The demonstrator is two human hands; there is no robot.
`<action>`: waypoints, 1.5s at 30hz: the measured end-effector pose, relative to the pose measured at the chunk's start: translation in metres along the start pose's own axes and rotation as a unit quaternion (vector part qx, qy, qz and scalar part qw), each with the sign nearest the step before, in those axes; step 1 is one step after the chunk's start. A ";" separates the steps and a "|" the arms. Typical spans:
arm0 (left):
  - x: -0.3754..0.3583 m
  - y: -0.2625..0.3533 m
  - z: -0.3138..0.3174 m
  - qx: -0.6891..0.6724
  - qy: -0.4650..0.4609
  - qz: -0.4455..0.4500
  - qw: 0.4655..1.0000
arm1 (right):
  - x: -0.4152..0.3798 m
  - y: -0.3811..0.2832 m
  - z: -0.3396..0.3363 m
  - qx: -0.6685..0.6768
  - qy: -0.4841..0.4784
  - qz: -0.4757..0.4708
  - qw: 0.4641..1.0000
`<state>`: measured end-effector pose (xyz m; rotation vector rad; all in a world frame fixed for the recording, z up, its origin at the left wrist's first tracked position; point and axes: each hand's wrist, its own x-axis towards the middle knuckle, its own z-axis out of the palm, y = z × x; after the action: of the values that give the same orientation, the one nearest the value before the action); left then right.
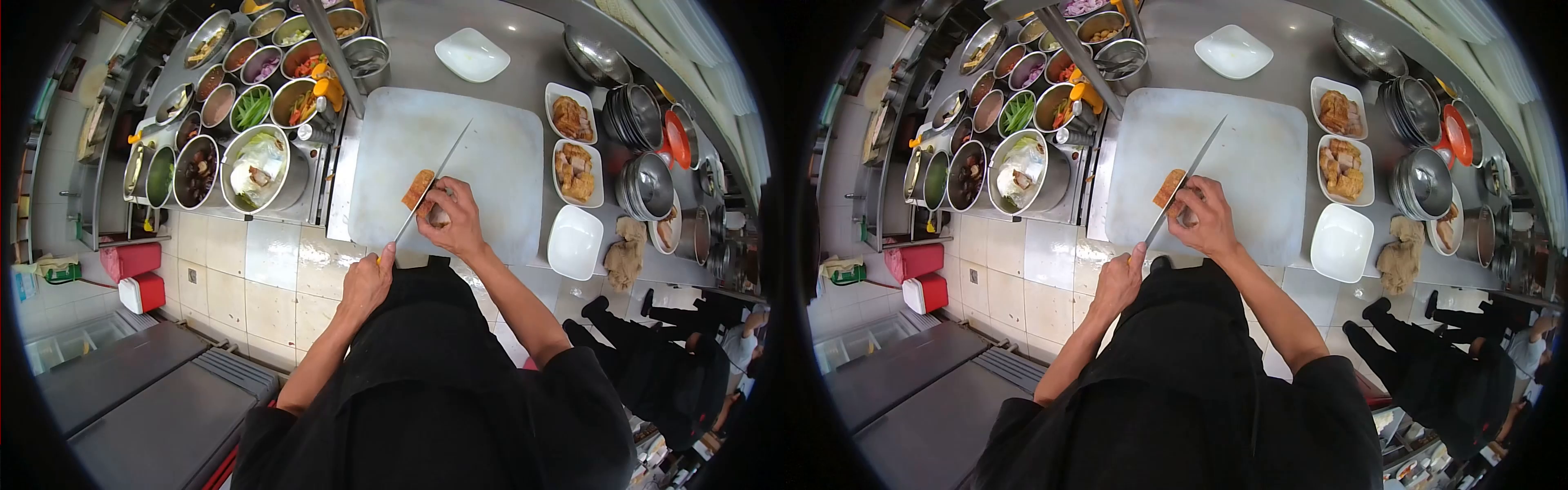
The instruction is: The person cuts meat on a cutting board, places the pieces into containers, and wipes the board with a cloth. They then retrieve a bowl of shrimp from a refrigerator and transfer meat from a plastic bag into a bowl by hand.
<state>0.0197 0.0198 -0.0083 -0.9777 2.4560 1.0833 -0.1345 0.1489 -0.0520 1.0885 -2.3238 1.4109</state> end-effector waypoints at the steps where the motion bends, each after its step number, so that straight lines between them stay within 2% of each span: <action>1: 0.001 -0.003 0.003 0.001 0.001 0.000 1.000 | 0.000 -0.001 -0.002 0.001 0.001 -0.001 1.000; 4: 0.002 -0.012 0.011 0.031 0.023 0.012 0.999 | 0.017 -0.003 -0.009 0.029 -0.024 0.024 0.999; 6: 0.001 -0.011 0.013 0.031 0.019 -0.002 0.999 | 0.057 0.000 -0.016 0.025 0.046 -0.031 0.998; 8: 0.001 -0.013 0.016 0.039 0.020 -0.004 0.999 | 0.112 0.005 -0.018 0.016 0.083 -0.044 0.995; 10: 0.001 -0.010 0.015 0.046 0.015 -0.019 0.999 | 0.159 -0.001 -0.026 -0.098 0.064 -0.073 0.990; 11: 0.000 -0.007 0.012 0.049 0.017 -0.017 0.999 | 0.164 0.009 -0.018 -0.097 0.068 -0.073 0.990; 13: -0.001 0.000 0.009 0.045 0.007 -0.039 0.998 | 0.148 0.047 0.019 -0.203 -0.048 -0.090 0.974; 14: 0.000 0.001 0.008 0.073 -0.004 -0.045 0.996 | 0.108 0.089 0.042 -0.250 -0.219 -0.027 0.943; 17: 0.004 0.001 0.007 0.088 -0.022 -0.065 0.994 | 0.113 0.089 0.043 -0.242 -0.251 -0.007 0.937; 21: 0.010 -0.012 0.017 0.097 -0.030 -0.021 0.995 | 0.128 0.082 0.032 -0.191 -0.187 0.051 0.962; 23: 0.014 0.005 0.008 0.090 -0.032 -0.069 0.993 | 0.138 0.055 0.008 -0.096 -0.119 0.072 0.986; 24: 0.021 0.007 0.007 0.090 -0.043 -0.069 0.993 | 0.132 0.052 0.002 -0.021 -0.048 0.073 0.996; 26: 0.042 0.018 -0.002 0.056 -0.056 -0.060 0.995 | 0.079 0.034 -0.031 0.108 -0.051 0.152 0.981; 28: 0.048 0.018 -0.004 0.031 -0.077 -0.058 0.995 | 0.040 0.020 -0.043 0.020 -0.088 0.097 0.991; 29: 0.048 0.017 -0.007 0.028 -0.084 -0.056 0.995 | 0.028 0.012 -0.043 0.014 -0.090 0.101 0.991; 31: 0.046 0.015 -0.016 0.002 -0.062 -0.052 0.997 | 0.017 -0.005 -0.034 -0.066 -0.158 0.087 0.981; 34: 0.050 0.002 -0.030 0.017 -0.022 -0.031 0.999 | 0.015 -0.011 -0.013 -0.143 -0.181 0.087 0.969; 36: 0.049 -0.009 -0.036 0.014 -0.011 -0.018 1.000 | 0.015 -0.006 -0.001 -0.137 -0.180 0.087 0.970; 38: 0.051 -0.015 -0.041 -0.098 -0.012 -0.038 0.994 | 0.023 -0.001 0.005 -0.137 -0.176 0.081 0.971; 40: 0.043 -0.018 -0.050 -0.140 -0.014 -0.049 0.989 | 0.028 -0.004 0.014 -0.126 -0.237 0.145 0.952; 42: 0.031 -0.028 -0.054 -0.221 -0.006 -0.076 0.972 | 0.032 -0.009 0.030 -0.143 -0.251 0.158 0.944; 43: 0.026 -0.034 -0.056 -0.219 -0.013 -0.072 0.973 | 0.035 -0.011 0.032 -0.160 -0.260 0.169 0.937; 45: 0.018 -0.043 -0.061 -0.253 -0.004 -0.106 0.962 | 0.044 -0.018 0.020 -0.147 -0.233 0.212 0.938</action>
<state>0.0372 -0.0543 0.0006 -1.3364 2.0378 1.6701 -0.1496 0.1064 -0.0275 0.9446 -3.1377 0.9270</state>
